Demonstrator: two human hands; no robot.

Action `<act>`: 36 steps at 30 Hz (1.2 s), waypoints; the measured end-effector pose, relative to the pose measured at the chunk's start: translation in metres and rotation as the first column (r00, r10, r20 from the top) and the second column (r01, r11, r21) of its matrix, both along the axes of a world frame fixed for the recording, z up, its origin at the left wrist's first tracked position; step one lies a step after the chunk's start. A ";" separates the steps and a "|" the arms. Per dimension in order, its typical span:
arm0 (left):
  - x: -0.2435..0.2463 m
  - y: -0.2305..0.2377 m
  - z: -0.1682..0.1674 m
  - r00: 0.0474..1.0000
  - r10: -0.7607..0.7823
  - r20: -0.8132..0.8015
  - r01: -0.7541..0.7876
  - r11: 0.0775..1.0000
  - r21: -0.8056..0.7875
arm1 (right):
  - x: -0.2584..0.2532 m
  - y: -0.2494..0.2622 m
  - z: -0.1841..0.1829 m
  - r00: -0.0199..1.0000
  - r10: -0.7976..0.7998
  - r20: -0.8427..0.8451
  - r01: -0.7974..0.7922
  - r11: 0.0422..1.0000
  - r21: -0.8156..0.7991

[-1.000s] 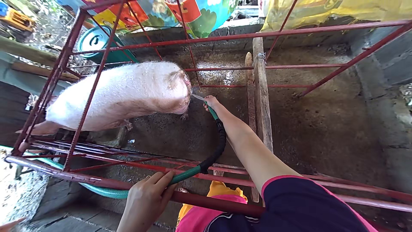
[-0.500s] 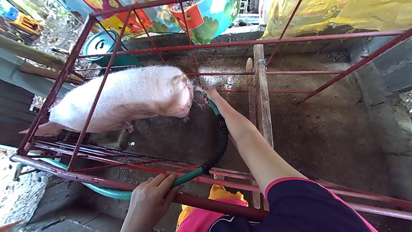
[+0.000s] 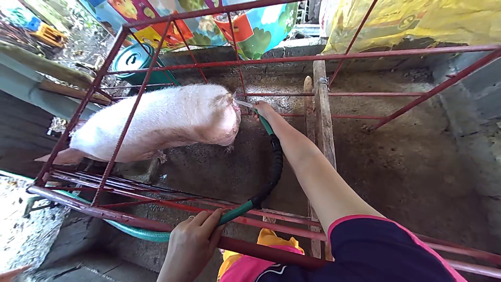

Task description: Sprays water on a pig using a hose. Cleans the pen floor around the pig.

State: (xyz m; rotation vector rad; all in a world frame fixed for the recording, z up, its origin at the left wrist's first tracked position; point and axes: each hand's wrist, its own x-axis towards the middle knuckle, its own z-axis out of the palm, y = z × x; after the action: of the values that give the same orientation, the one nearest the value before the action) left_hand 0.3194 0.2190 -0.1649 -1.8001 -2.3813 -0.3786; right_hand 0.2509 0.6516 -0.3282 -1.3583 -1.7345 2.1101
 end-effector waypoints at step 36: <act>-0.004 -0.001 0.003 1.000 0.018 -0.002 -0.018 0.999 0.047 | -0.007 0.005 0.022 0.999 0.008 0.045 -0.011 0.997 0.075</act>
State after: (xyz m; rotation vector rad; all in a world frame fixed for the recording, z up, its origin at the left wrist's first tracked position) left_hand 0.3155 0.2178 -0.1620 -1.7564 -2.3646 -0.4263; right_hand 0.2441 0.6568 -0.3057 -1.3897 -1.8209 2.0118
